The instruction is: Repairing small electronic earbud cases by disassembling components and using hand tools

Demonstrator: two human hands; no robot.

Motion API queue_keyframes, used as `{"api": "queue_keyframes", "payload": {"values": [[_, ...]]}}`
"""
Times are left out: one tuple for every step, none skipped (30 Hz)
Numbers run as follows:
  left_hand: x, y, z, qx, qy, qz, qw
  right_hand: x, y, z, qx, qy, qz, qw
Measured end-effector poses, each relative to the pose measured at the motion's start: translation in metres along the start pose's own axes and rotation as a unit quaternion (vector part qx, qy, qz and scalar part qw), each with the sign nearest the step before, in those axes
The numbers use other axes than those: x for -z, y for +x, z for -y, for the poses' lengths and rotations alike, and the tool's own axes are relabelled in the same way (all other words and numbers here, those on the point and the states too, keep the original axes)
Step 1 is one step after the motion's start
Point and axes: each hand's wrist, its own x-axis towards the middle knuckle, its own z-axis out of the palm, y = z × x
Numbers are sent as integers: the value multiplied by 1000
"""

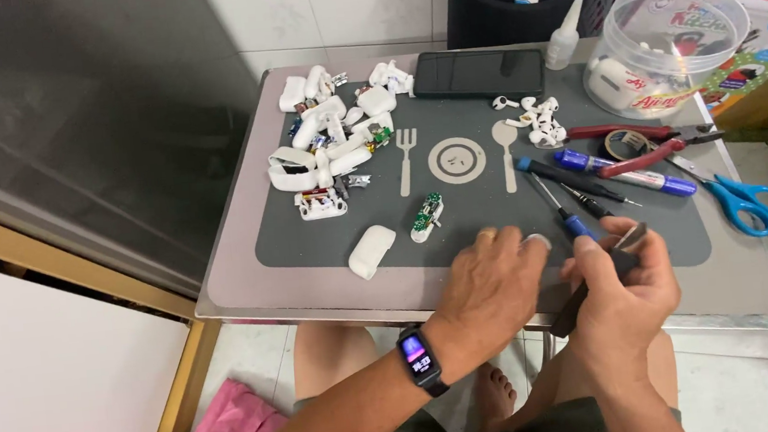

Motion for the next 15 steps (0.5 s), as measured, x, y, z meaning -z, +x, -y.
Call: {"api": "queue_keyframes", "payload": {"values": [[-4,-3,1,-2,-1,1,1000,0,0,2,0,0,-3,1000],[-8,-7,2,3,19,-28,999,0,-1,5,-8,5,12,1000],[-12,-10,3,9,38,-59,998,0,-1,7,-14,11,27,999],[-10,-12,5,7,36,-59,998,1,-2,7,-13,10,24,1000],[-7,-13,8,-23,43,-65,997,0,-2,7,-26,15,21,999],[-5,-14,12,-53,50,-70,995,-1,-2,7,-38,21,18,999],[-3,-14,13,-55,50,-70,995,-1,-2,7,-38,22,17,999],[-2,-14,14,-84,83,-84,989,-1,-2,6,-30,18,24,999],[-1,-14,14,-113,114,-97,982,-1,-2,6,-22,13,30,999],[-2,-13,17,-115,114,-97,982,-1,-1,3,-22,14,28,999],[-3,-12,18,-124,113,-96,981,0,0,0,-12,17,36,999],[-5,-10,20,-133,113,-96,980,1,1,-3,-2,21,44,999],[-3,-7,24,-135,111,-96,980,0,-1,4,-2,21,41,999],[-2,-3,28,-144,125,-98,977,-1,-3,10,-19,-1,39,999],[0,0,32,-153,139,-101,973,-2,-5,17,-36,-21,37,998]]}}
